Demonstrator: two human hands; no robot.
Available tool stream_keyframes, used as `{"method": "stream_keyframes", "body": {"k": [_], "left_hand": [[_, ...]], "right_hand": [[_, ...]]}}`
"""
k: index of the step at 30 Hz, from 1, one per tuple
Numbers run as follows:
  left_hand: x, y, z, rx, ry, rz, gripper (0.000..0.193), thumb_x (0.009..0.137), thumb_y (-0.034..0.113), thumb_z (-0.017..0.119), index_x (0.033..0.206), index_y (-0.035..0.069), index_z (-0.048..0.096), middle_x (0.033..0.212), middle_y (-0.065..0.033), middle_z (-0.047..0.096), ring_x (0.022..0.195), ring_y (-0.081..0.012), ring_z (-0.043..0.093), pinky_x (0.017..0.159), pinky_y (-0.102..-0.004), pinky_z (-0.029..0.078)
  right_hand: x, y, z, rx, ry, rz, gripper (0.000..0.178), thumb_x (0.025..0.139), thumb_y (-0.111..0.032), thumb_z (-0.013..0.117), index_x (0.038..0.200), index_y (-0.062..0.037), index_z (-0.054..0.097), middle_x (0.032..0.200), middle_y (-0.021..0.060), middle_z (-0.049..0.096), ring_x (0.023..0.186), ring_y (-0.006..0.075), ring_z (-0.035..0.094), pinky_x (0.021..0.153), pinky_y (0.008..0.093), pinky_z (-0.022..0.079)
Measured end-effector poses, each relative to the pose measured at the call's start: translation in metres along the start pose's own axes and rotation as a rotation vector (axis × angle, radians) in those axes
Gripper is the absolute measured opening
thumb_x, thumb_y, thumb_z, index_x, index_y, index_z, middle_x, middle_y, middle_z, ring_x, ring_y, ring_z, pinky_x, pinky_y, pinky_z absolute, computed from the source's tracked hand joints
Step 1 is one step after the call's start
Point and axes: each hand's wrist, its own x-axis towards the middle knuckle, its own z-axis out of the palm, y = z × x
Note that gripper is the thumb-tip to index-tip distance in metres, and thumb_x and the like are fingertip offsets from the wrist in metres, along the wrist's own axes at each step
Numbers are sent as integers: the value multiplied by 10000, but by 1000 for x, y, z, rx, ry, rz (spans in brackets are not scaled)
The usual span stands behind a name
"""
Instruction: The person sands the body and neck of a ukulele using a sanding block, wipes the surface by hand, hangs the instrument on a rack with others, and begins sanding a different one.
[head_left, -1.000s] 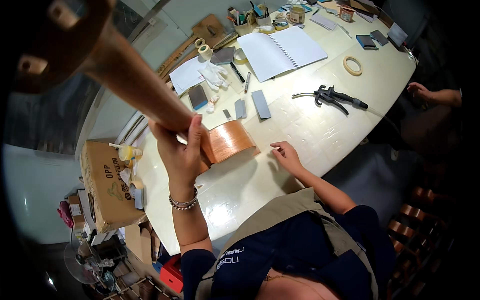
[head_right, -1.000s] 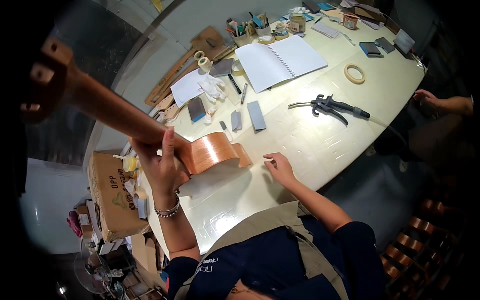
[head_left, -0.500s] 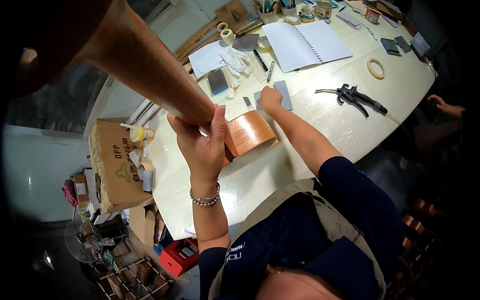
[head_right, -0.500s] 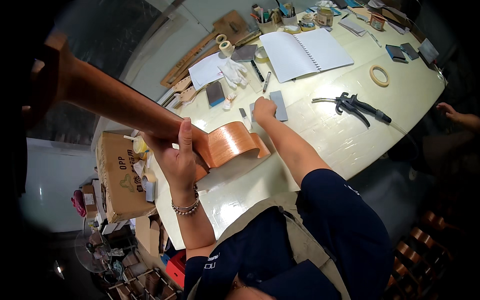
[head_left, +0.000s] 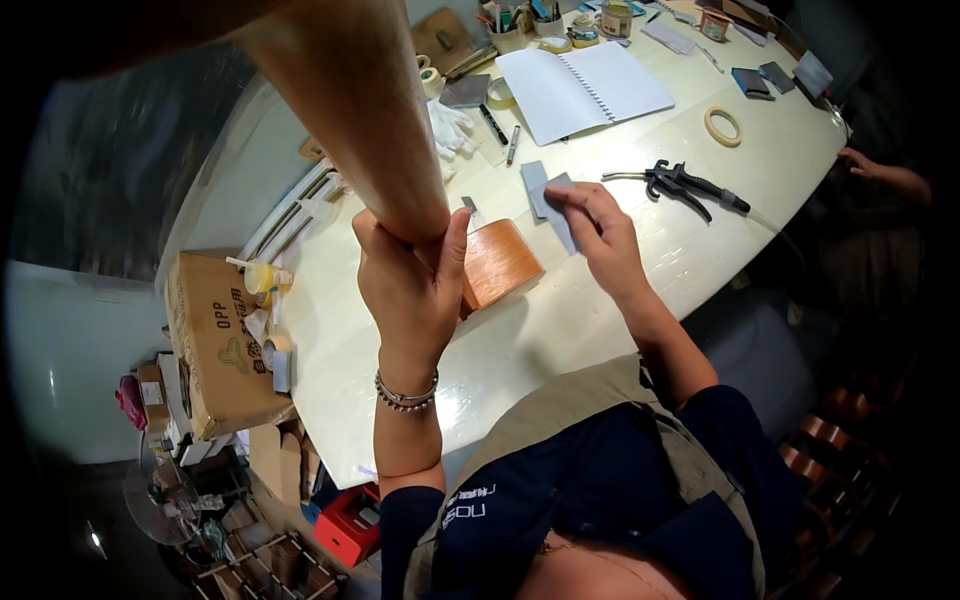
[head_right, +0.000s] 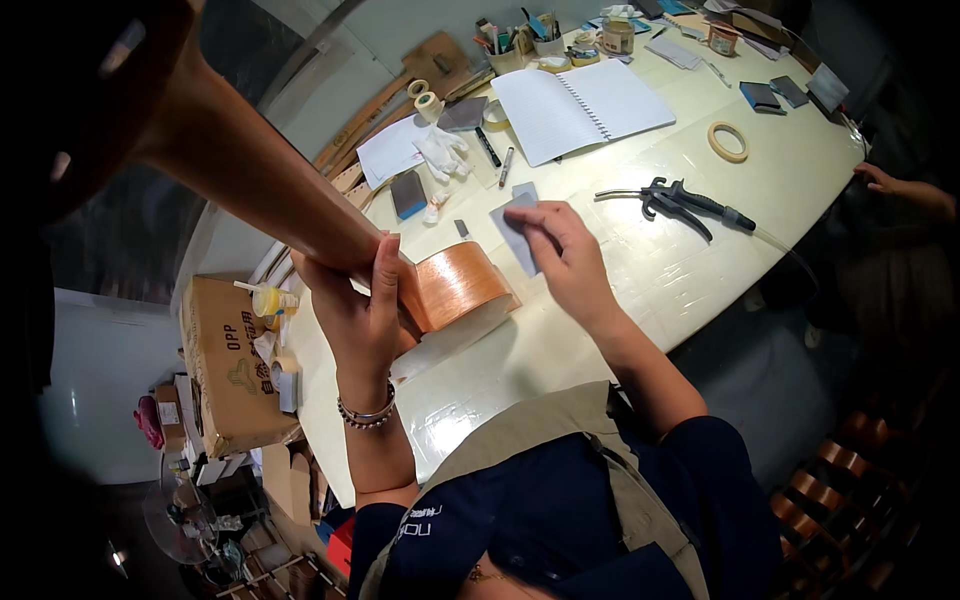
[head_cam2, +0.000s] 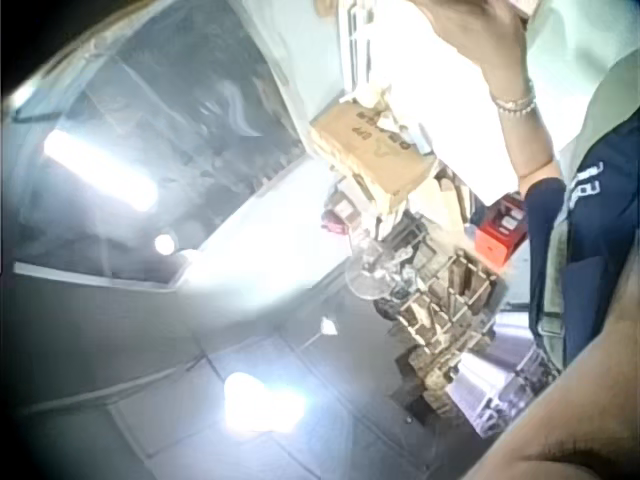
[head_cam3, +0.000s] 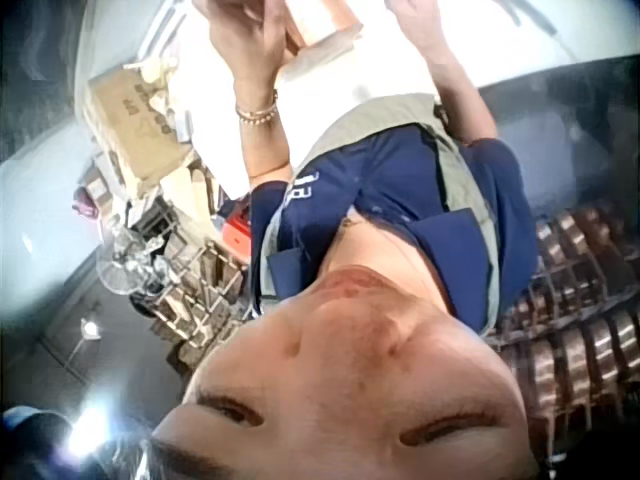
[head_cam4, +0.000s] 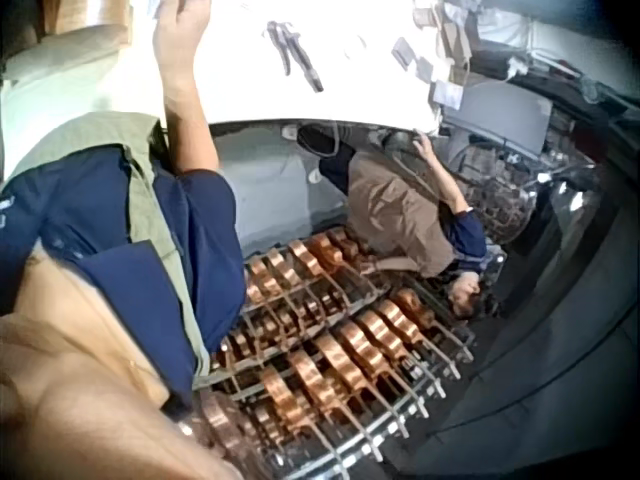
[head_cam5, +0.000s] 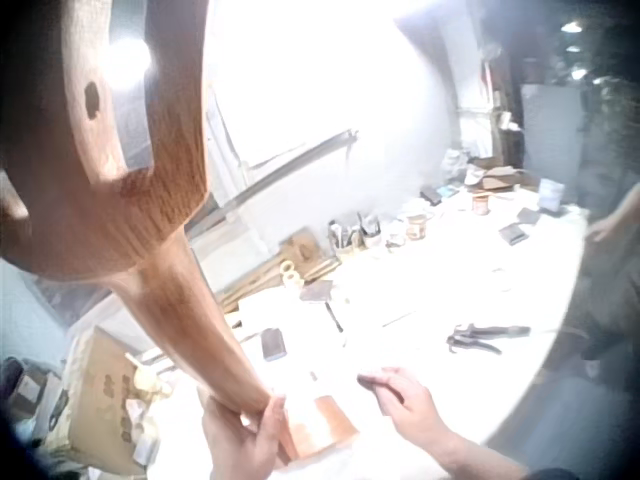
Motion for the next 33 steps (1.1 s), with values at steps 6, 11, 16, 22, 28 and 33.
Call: {"method": "stream_keyframes", "body": {"k": [6, 11, 16, 22, 28, 33], "left_hand": [[6, 14, -6, -109, -35, 38, 350, 784, 182, 726, 944, -8, 479, 770, -98, 585, 671, -184, 587, 631, -260, 451], [37, 17, -25, -521, -114, 23, 276, 766, 48, 723, 970, -15, 548, 868, -93, 624, 774, -131, 613, 697, -249, 481], [44, 25, -20, -741, -286, -39, 203, 814, 30, 655, 960, -41, 533, 970, -150, 612, 724, -128, 602, 670, -249, 496], [31, 32, -16, -703, -168, -48, 185, 815, 32, 651, 937, -61, 546, 982, -171, 613, 689, -121, 593, 624, -239, 482], [25, 40, -17, -661, -119, -41, 250, 827, 116, 640, 951, -78, 540, 788, -120, 579, 633, -141, 554, 623, -250, 451], [22, 40, -20, -725, -114, -42, 214, 801, 48, 663, 933, -101, 587, 788, -121, 607, 642, -129, 578, 619, -242, 464]], "right_hand": [[-45, -67, 16, -353, -163, -276, 501, 723, -177, 745, 1161, -22, 558, 1085, 168, 518, 937, 294, 559, 818, 326, 457], [-45, -67, 17, -635, -168, -411, 500, 711, -102, 726, 1174, -26, 553, 1196, 209, 504, 944, 327, 571, 807, 360, 480], [-46, -71, 27, -315, -90, -306, 398, 719, -55, 656, 1097, 24, 561, 1227, 241, 495, 994, 373, 573, 867, 373, 464], [-52, -77, 36, -459, -161, -387, 482, 695, -97, 713, 1135, 16, 550, 1330, 223, 395, 1099, 359, 503, 893, 378, 446], [-53, -75, 21, -609, -318, -536, 513, 703, -202, 718, 1121, 48, 556, 1288, 176, 457, 996, 279, 526, 853, 361, 435], [-52, -65, 31, -649, -169, -671, 416, 771, -209, 635, 1076, 68, 582, 1242, 160, 505, 965, 271, 526, 858, 375, 421]]}}
